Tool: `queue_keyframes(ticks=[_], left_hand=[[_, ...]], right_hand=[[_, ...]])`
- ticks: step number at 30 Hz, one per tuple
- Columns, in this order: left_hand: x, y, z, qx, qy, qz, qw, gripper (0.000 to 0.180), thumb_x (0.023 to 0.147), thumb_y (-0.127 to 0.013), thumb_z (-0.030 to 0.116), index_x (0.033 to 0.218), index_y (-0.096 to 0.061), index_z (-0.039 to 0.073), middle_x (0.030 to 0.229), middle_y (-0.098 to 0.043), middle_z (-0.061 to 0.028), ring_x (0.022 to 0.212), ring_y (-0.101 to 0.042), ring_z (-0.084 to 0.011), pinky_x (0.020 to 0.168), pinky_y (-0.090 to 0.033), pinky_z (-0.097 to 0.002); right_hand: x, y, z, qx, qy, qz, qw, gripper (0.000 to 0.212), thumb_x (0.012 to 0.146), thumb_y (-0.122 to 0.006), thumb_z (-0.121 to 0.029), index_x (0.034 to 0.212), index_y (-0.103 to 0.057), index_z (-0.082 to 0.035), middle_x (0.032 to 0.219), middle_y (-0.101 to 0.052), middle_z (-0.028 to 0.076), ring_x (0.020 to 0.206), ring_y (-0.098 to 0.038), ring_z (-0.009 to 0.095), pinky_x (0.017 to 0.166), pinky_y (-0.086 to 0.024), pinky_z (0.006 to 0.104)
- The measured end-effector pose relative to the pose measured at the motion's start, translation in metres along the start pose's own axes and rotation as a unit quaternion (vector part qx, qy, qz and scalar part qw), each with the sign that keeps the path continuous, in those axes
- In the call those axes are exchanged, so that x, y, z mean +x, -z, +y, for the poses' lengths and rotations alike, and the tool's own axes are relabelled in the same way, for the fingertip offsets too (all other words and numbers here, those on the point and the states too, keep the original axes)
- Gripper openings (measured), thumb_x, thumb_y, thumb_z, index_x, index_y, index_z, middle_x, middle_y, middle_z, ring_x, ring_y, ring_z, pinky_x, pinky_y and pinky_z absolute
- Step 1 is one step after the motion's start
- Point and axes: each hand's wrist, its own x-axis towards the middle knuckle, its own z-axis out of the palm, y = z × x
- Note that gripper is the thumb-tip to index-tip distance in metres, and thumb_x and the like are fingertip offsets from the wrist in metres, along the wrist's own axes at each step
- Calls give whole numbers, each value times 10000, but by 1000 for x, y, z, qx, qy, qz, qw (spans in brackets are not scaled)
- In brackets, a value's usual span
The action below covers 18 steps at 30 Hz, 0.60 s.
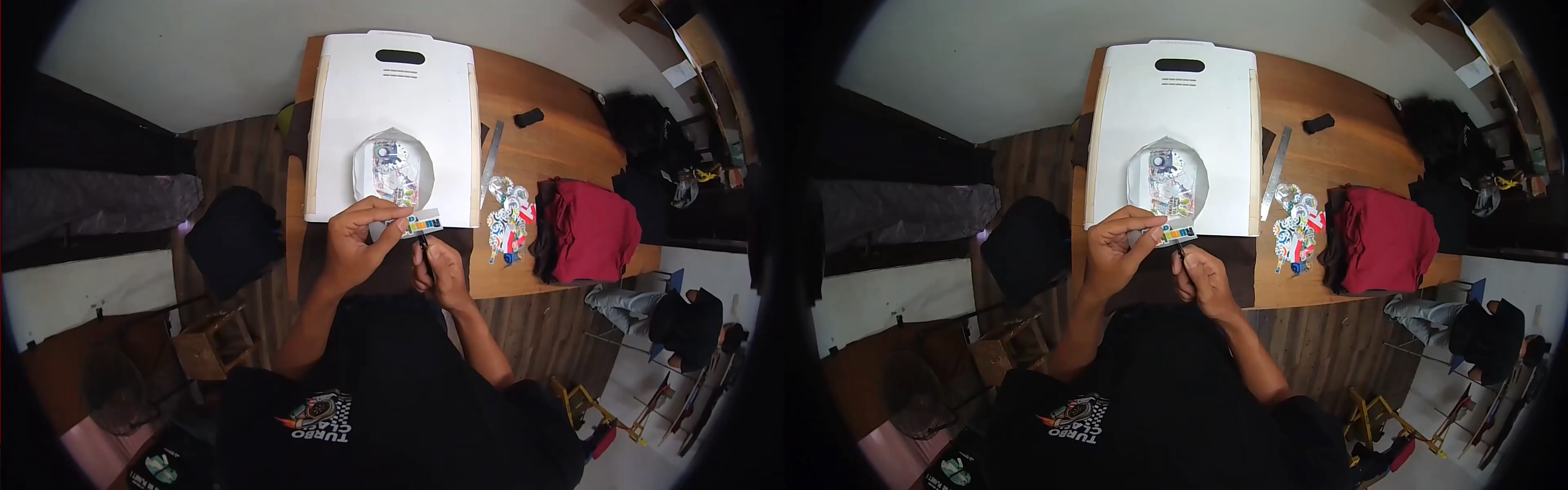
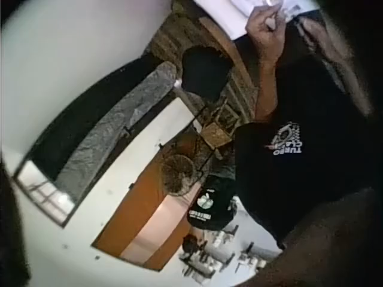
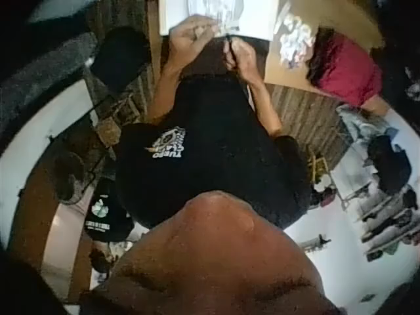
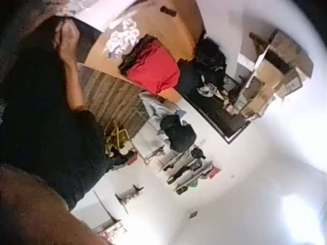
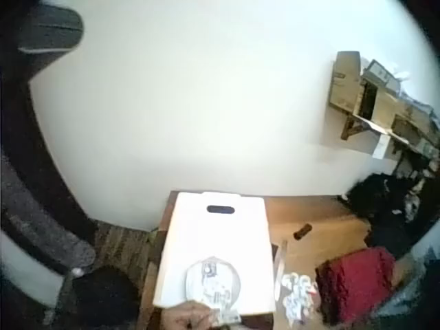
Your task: Cut out small stickers from a printed sheet using scissors.
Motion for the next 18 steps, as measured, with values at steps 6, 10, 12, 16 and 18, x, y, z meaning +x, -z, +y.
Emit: queue_keyframes(ticks=[6,10,12,16,18], left_hand=[[-1,-1,1,1,6,6,1000,210,851,-647,-84,1053,-694,-55,967,-664,-130,894,-634,-138,793,-497,-231],[-1,-2,2,10,0,16,1000,220,842,-656,-88,1056,-693,-54,957,-668,-127,887,-637,-136,780,-500,-225],[-2,-4,2,18,-2,20,1000,222,839,-660,-91,1056,-693,-55,953,-668,-127,881,-638,-133,771,-502,-222],[-3,-7,-1,-13,17,28,999,214,839,-663,-92,1049,-690,-64,934,-667,-123,846,-643,-122,745,-504,-215],[-3,-8,-3,-20,24,31,999,210,840,-662,-91,1047,-689,-66,929,-667,-122,837,-645,-119,741,-504,-214]], right_hand=[[-2,-1,0,3,1,4,1000,344,1042,-397,-349,922,-474,-36,550,-322,-25,448,-252,58,431,-223,232],[-1,-4,1,14,2,8,1000,353,1039,-396,-370,935,-473,-42,554,-329,-23,454,-260,58,436,-232,229],[-2,-5,3,16,4,8,1000,357,1038,-397,-378,942,-474,-43,557,-334,-22,459,-268,58,440,-237,227],[-1,-4,3,-26,18,5,1000,390,1030,-394,-418,945,-472,-45,557,-353,-5,460,-296,71,442,-256,233],[0,-3,3,-43,18,1,999,415,1024,-390,-445,938,-467,-46,549,-356,7,448,-300,83,435,-262,243]])
